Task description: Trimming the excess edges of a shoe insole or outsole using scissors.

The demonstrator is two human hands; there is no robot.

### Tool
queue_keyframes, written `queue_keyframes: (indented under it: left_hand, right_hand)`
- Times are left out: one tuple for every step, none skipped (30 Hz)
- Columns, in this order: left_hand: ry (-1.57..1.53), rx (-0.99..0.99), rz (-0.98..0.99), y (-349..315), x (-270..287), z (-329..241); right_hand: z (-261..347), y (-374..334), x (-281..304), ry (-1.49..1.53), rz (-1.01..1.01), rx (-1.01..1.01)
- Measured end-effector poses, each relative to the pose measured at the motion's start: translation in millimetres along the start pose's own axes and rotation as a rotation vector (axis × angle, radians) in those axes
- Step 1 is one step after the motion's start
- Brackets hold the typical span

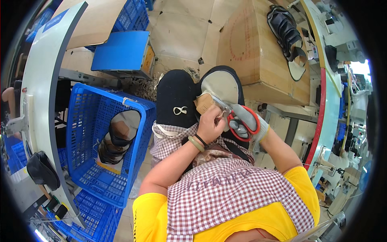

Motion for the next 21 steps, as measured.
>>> queue_keyframes:
  left_hand:
    - [0.000, -0.001, 0.002, -0.1, 0.1, 0.3]
    - [0.005, -0.015, 0.004, -0.3, 0.7, 0.4]
    - [0.009, -0.030, 0.005, -0.6, 0.7, 1.6]
    - [0.010, -0.032, 0.006, -0.8, 0.3, 3.2]
    - [-0.046, -0.018, -0.015, -0.8, 0.6, 5.3]
    - [-0.101, -0.003, -0.036, -0.1, 1.2, 6.2]
    - [-0.132, 0.023, -0.176, -0.9, 3.1, 6.7]
    - [-0.163, 0.048, -0.315, -2.3, 5.1, 7.4]
    - [-0.144, 0.178, -0.355, -2.9, 8.4, 10.5]
    - [-0.123, 0.309, -0.393, -3.3, 15.0, 14.5]
    - [0.009, 0.215, -0.386, 3.5, 22.3, 13.1]
    - [0.139, 0.122, -0.375, 9.6, 30.5, 12.3]
    - [0.184, 0.198, -0.270, 12.0, 36.6, 16.4]
    - [0.189, 0.196, -0.267, 13.3, 39.7, 16.8]
    - [0.284, 0.202, -0.218, 16.3, 40.3, 14.0]
    - [0.378, 0.207, -0.169, 19.2, 39.6, 10.6]
    - [0.292, 0.243, -0.146, 21.7, 39.1, 8.5]
    - [0.298, 0.234, -0.142, 24.0, 40.2, 2.7]
    - [0.352, 0.025, -0.144, 27.1, 40.7, -11.9]
    - [0.402, -0.185, -0.143, 29.4, 41.6, -26.3]
    - [0.460, -0.203, -0.050, 34.8, 43.1, -42.9]
  right_hand:
    - [0.2, 2.0, -0.8, 0.002, -0.001, 0.002]
    - [-0.6, 5.1, -1.0, 0.014, 0.004, -0.011]
    - [-1.4, 7.9, -0.5, 0.025, 0.010, -0.023]
    - [-3.0, 11.5, 2.7, 0.026, 0.010, -0.021]
    - [-5.0, 15.3, 5.8, 0.045, 0.081, 0.000]
    - [-5.9, 17.6, 7.4, 0.064, 0.153, 0.021]
    - [-7.8, 17.5, 10.9, 0.065, 0.153, 0.023]
    - [-7.7, 15.9, 11.4, 0.175, 0.241, 0.077]
    - [-8.4, 14.1, 12.1, 0.288, 0.328, 0.131]
    - [-12.0, 15.7, 14.7, 0.292, 0.327, 0.133]
    - [-15.2, 17.9, 17.3, 0.326, 0.338, 0.156]
    - [-18.0, 17.4, 18.4, 0.361, 0.346, 0.179]
    - [-19.4, 16.3, 17.9, 0.358, 0.335, 0.171]
    - [-20.1, 13.6, 16.0, 0.363, 0.337, 0.175]
    - [-20.8, 10.6, 15.3, 0.328, 0.288, 0.190]
    - [-21.9, 8.2, 16.0, 0.293, 0.238, 0.205]
    - [-28.1, 9.3, 22.7, 0.275, 0.260, 0.201]
    - [-26.3, 4.5, 20.2, 0.280, 0.262, 0.211]
    - [-21.5, -3.6, 15.9, 0.233, 0.296, 0.303]
    - [-20.4, -10.0, 13.4, 0.186, 0.327, 0.394]
    - [-24.9, -20.0, 19.8, 0.293, 0.416, 0.399]
Point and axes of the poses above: each hand's wrist, its own y-axis towards the middle knuckle, its own x-axis out of the back of the hand, z = x × y, the point moved 3 cm from there along y, towards the middle knuckle, and after that the axes turned 7 degrees about x, right-handed, at the moved point
